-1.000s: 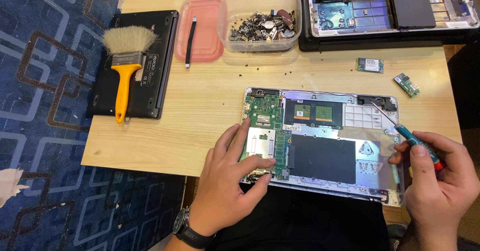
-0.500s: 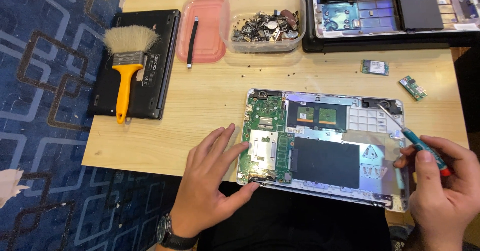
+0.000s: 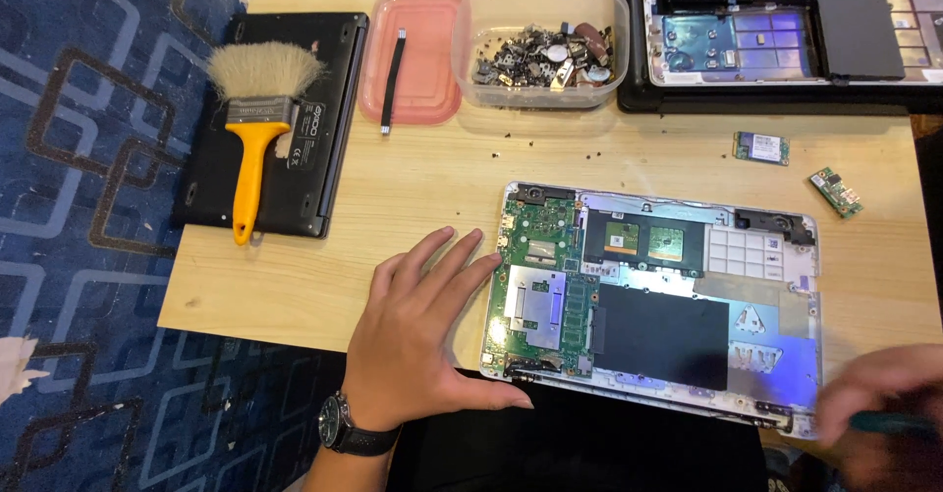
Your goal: Disassembling a laptop by removing screws and internal circuit boards like the motherboard.
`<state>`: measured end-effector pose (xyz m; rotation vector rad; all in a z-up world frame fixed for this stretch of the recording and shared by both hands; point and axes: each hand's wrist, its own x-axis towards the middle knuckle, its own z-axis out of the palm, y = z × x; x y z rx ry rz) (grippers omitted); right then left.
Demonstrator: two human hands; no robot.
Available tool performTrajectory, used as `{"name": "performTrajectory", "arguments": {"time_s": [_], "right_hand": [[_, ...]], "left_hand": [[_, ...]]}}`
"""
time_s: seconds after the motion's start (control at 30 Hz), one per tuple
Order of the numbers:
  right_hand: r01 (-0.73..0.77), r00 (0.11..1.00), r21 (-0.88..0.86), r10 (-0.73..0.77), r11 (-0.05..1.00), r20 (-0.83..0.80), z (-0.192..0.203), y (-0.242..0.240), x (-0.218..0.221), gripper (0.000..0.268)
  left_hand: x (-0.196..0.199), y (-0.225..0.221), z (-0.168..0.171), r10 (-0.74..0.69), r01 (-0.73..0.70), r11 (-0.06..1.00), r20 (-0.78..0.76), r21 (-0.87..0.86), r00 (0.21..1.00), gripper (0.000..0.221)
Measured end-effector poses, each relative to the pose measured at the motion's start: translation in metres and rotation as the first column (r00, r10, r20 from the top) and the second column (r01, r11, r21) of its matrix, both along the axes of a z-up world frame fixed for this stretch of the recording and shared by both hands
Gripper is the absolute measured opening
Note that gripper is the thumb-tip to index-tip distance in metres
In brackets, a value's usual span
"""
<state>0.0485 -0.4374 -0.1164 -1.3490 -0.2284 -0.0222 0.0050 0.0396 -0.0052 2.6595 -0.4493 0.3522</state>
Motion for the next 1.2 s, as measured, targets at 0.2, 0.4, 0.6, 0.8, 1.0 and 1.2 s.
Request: {"name": "performTrajectory", "arguments": {"time_s": [0.2, 0.4, 0.6, 0.8, 1.0, 1.2], "right_hand": [[-0.173, 0.834, -0.735, -0.299, 0.655, -0.463, 0.148, 0.192, -0.024, 0.017], [-0.483, 0.714, -0.762, -0.310, 0.432, -0.628, 0.163, 0.233, -0.003, 0.024], [-0.388, 0.697, -0.704, -0.311, 0.595, -0.646, 0.163, 0.232, -0.006, 0.021], [-0.273, 0.691, -0.579, -0.262, 0.768, -0.673, 0.144, 0.230, -0.005, 0.011], [-0.300, 0.790, -0.681, -0.227, 0.667, -0.570, 0.129, 0.230, -0.004, 0.019], [-0.479, 0.807, -0.810, -0.194, 0.337, -0.558, 0.141, 0.241, -0.004, 0.026]], "left_hand": [[0.000, 0.000, 0.001, -0.001, 0.001, 0.999, 0.017, 0.040, 1.000, 0.127], [0.001, 0.001, 0.004, -0.009, 0.009, 1.000, 0.030, 0.023, 1.000, 0.113], [0.002, 0.001, 0.006, -0.018, 0.018, 1.000, 0.027, -0.002, 0.999, 0.110], [0.003, 0.003, 0.007, -0.016, 0.016, 1.000, -0.007, -0.002, 1.000, 0.111], [0.001, 0.002, 0.007, -0.020, 0.019, 1.000, 0.012, 0.024, 1.000, 0.114], [0.000, 0.002, -0.005, -0.030, 0.028, 0.999, 0.058, 0.035, 0.998, 0.106]]}}
